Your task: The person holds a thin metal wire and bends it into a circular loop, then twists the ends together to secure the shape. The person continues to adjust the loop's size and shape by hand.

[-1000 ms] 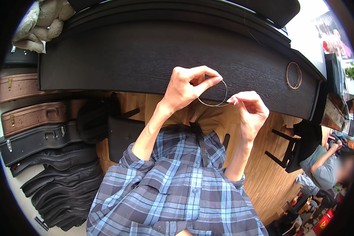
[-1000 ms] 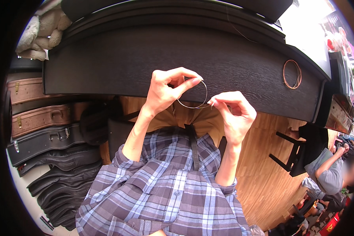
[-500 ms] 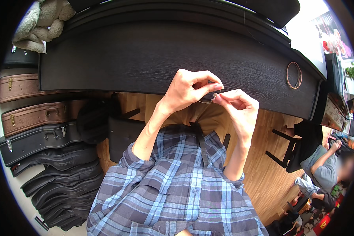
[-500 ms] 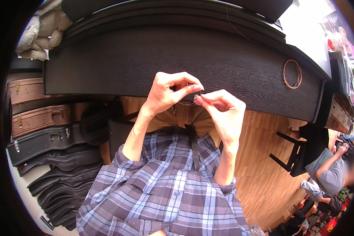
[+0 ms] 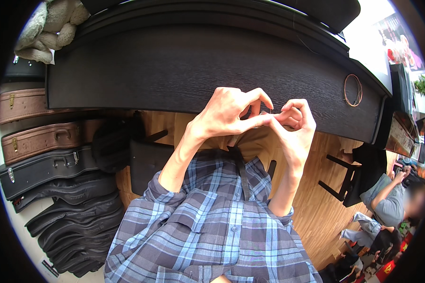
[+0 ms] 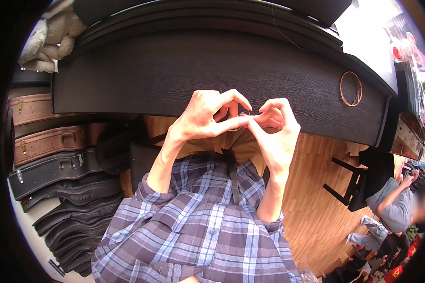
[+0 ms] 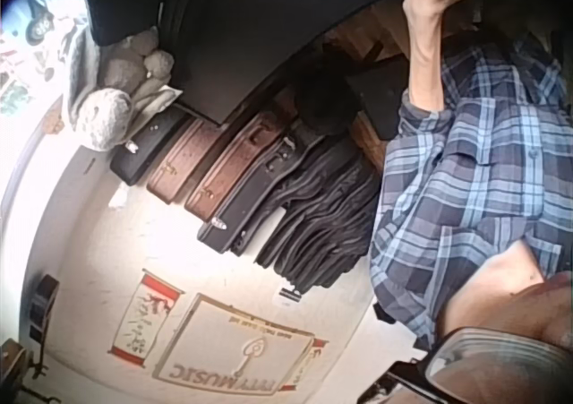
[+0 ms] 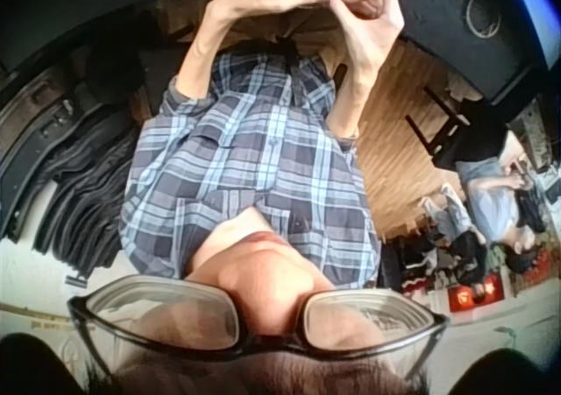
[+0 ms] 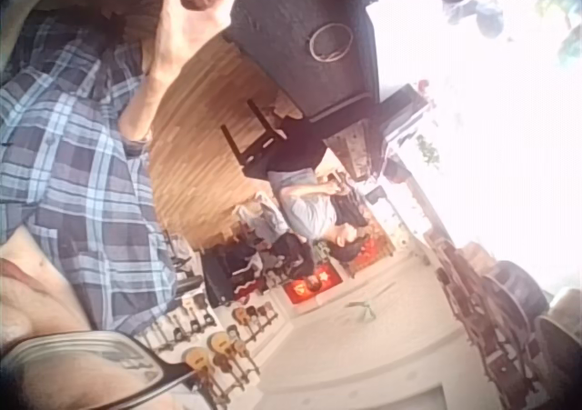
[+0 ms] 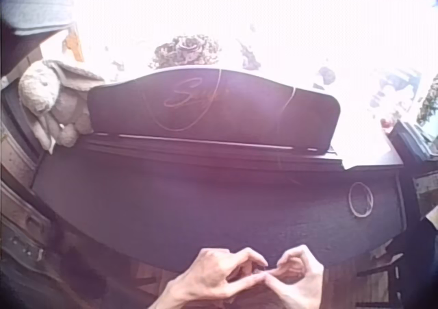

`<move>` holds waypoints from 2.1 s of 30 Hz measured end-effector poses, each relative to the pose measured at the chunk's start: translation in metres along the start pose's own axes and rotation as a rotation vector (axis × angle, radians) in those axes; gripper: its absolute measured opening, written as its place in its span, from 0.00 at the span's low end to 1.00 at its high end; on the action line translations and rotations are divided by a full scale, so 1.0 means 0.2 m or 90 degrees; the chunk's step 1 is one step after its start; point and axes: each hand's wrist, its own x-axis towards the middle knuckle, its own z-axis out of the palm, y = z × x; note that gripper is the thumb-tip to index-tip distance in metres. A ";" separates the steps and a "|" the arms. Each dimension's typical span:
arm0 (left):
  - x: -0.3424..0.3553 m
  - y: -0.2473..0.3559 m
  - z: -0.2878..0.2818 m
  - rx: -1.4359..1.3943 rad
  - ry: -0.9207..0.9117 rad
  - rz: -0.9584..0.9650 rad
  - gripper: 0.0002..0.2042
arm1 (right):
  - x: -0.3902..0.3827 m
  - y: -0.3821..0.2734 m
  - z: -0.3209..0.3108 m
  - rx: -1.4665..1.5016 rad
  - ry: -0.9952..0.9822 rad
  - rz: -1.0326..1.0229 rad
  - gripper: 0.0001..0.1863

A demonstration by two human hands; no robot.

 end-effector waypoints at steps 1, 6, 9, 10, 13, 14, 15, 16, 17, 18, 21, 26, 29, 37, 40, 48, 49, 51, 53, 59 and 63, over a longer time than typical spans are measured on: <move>0.00 0.00 0.00 0.007 0.003 -0.001 0.11 | 0.00 0.00 0.00 -0.010 0.005 0.002 0.18; 0.01 0.00 0.01 -0.021 0.015 -0.036 0.09 | 0.00 0.00 -0.02 -0.019 -0.004 -0.016 0.18; 0.00 0.00 0.01 -0.055 0.031 -0.059 0.08 | 0.00 0.01 -0.03 -0.023 -0.007 -0.018 0.19; 0.00 0.00 0.02 -0.066 0.041 -0.062 0.08 | 0.00 0.01 -0.03 -0.022 -0.008 -0.020 0.19; 0.00 0.00 0.03 -0.098 0.090 -0.049 0.06 | 0.00 0.03 -0.04 0.034 -0.024 -0.029 0.18; 0.01 -0.01 0.04 -0.109 0.109 -0.042 0.06 | 0.00 0.03 -0.05 0.084 -0.038 -0.016 0.16; 0.01 -0.01 0.04 -0.112 0.111 -0.030 0.06 | 0.00 0.03 -0.05 0.131 -0.047 0.006 0.15; 0.00 -0.02 0.03 -0.115 0.113 -0.018 0.06 | 0.00 0.03 -0.06 0.178 -0.060 0.030 0.13; 0.00 -0.02 0.03 -0.119 0.117 -0.007 0.05 | 0.00 0.03 -0.06 0.188 -0.061 0.048 0.12; 0.00 -0.03 0.03 -0.123 0.120 0.002 0.06 | 0.00 0.03 -0.07 0.199 -0.065 0.067 0.10; 0.00 -0.04 0.03 -0.141 0.136 0.024 0.06 | 0.01 0.05 -0.06 0.197 -0.093 0.085 0.08; -0.01 -0.05 0.04 -0.109 0.157 0.049 0.07 | 0.00 0.10 -0.04 0.226 -0.176 0.116 0.11; -0.01 -0.06 0.04 -0.118 0.165 0.065 0.07 | -0.01 0.11 -0.03 0.215 -0.218 0.124 0.15; -0.02 -0.06 0.04 -0.096 0.175 0.064 0.08 | -0.02 0.10 -0.03 0.233 -0.203 0.140 0.12; -0.02 -0.06 0.04 -0.098 0.183 0.067 0.09 | -0.02 0.10 -0.03 0.246 -0.195 0.136 0.10; -0.01 -0.04 0.05 -0.103 0.189 0.006 0.08 | -0.03 0.11 -0.03 0.254 -0.126 0.129 0.09; -0.01 -0.04 0.05 -0.108 0.191 -0.004 0.08 | -0.03 0.11 -0.03 0.244 -0.115 0.120 0.09; -0.01 -0.04 0.04 -0.127 0.193 -0.015 0.09 | -0.02 0.11 -0.03 0.242 -0.090 0.111 0.09; -0.01 -0.05 0.04 -0.159 0.193 -0.018 0.10 | -0.02 0.11 -0.03 0.238 -0.079 0.118 0.09; -0.03 -0.06 0.02 -0.225 0.175 -0.004 0.09 | -0.03 0.08 -0.04 0.191 -0.102 0.179 0.11; -0.03 -0.06 0.02 -0.253 0.171 0.000 0.09 | -0.02 0.08 -0.02 0.140 -0.060 0.136 0.10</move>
